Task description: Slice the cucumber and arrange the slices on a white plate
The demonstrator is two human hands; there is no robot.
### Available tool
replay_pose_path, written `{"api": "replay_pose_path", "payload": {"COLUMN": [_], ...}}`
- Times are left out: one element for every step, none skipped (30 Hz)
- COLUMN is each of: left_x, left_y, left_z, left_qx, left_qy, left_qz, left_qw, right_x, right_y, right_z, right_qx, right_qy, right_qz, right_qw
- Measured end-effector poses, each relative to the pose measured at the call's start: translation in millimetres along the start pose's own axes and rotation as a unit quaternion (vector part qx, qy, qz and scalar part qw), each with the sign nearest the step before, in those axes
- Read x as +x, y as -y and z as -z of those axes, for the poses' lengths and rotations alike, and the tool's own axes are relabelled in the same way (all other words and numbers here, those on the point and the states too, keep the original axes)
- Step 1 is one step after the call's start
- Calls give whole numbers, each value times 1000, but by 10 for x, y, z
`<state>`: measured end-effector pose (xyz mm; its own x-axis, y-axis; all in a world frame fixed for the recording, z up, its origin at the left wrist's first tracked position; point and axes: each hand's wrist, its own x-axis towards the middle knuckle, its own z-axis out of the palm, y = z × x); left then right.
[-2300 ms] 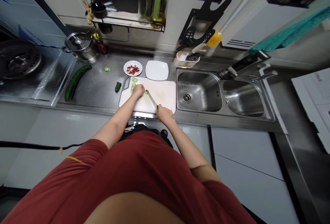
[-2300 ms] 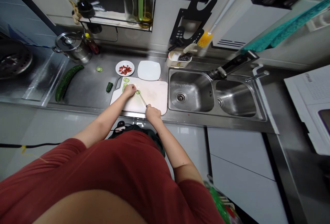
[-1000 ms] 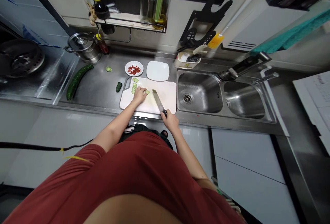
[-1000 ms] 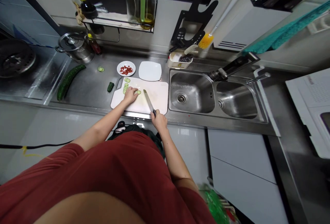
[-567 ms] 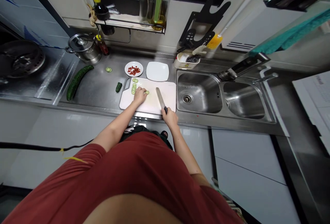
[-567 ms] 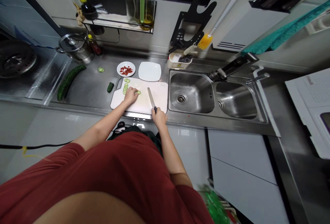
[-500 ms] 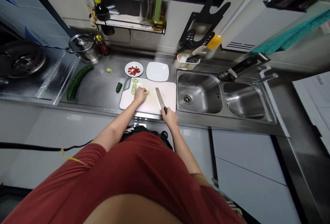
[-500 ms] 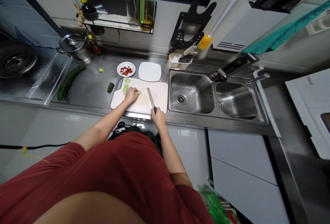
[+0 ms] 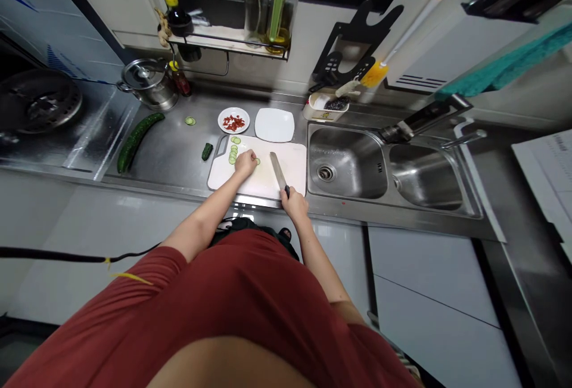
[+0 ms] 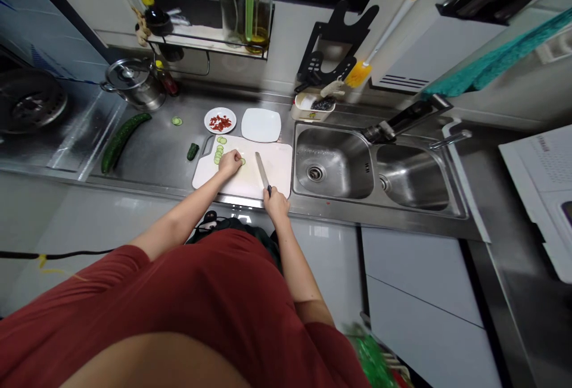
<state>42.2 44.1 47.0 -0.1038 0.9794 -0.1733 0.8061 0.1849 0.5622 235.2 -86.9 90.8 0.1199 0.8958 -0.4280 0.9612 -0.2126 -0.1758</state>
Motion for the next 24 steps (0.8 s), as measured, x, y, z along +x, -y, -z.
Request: {"api": "replay_pose_path", "payload": {"left_x": [-7,-16,-26,-40,-57,-79,-105,-134,-165,-198,-230,-260,-287,-309,-326,-338,-344,-346,-342,-335,-324,-310,-295,-279], "left_y": [-13,-27,-39,-48,-54,-55,-53,-47,-36,-22,-3,19,45,76,112,152,196,245,296,349,402,454,503,548], "left_z": [7,14,23,31,39,46,51,56,61,65,70,78,87,100,117,138,163,190,220,251,283,312,340,365], "left_qx": [-5,-11,-18,-26,-34,-39,-40,-36,-30,-25,-24,-29,-39,-51,-62,-71,-77,-79,-80,-78,-74,-67,-59,-51], "left_qy": [1,3,6,8,10,12,13,13,12,12,12,12,13,12,10,6,1,-6,-15,-23,-32,-42,-51,-59], "left_qz": [8,15,18,19,19,19,21,24,25,26,24,21,18,19,21,26,32,37,41,45,49,54,60,67], "left_qw": [1000,1000,1000,999,999,999,999,999,999,999,999,999,999,998,998,997,997,996,996,996,996,995,995,995], "right_x": [5,9,13,17,20,24,27,31,36,41,45,49,52,55,56,57,58,59,60,61,63,64,66,66], "right_y": [-3,-7,-12,-17,-22,-27,-32,-36,-40,-42,-44,-45,-46,-47,-48,-49,-50,-52,-53,-55,-57,-58,-59,-58], "right_z": [-1,-2,-3,-5,-8,-13,-20,-28,-37,-45,-52,-57,-60,-60,-60,-58,-57,-57,-58,-61,-64,-66,-68,-69], "right_qx": [3,6,9,12,14,15,15,15,15,15,14,14,14,14,13,13,12,12,12,12,13,13,14,14], "right_qy": [1,4,7,10,12,12,11,11,9,8,6,4,4,4,5,8,9,10,10,8,7,5,4,4], "right_qz": [0,-1,-3,-5,-7,-9,-10,-12,-12,-12,-12,-11,-10,-8,-8,-9,-9,-9,-9,-8,-7,-5,-4,-5], "right_qw": [1000,1000,1000,1000,1000,1000,1000,1000,1000,1000,1000,1000,1000,1000,1000,1000,1000,1000,1000,1000,1000,1000,1000,1000]}}
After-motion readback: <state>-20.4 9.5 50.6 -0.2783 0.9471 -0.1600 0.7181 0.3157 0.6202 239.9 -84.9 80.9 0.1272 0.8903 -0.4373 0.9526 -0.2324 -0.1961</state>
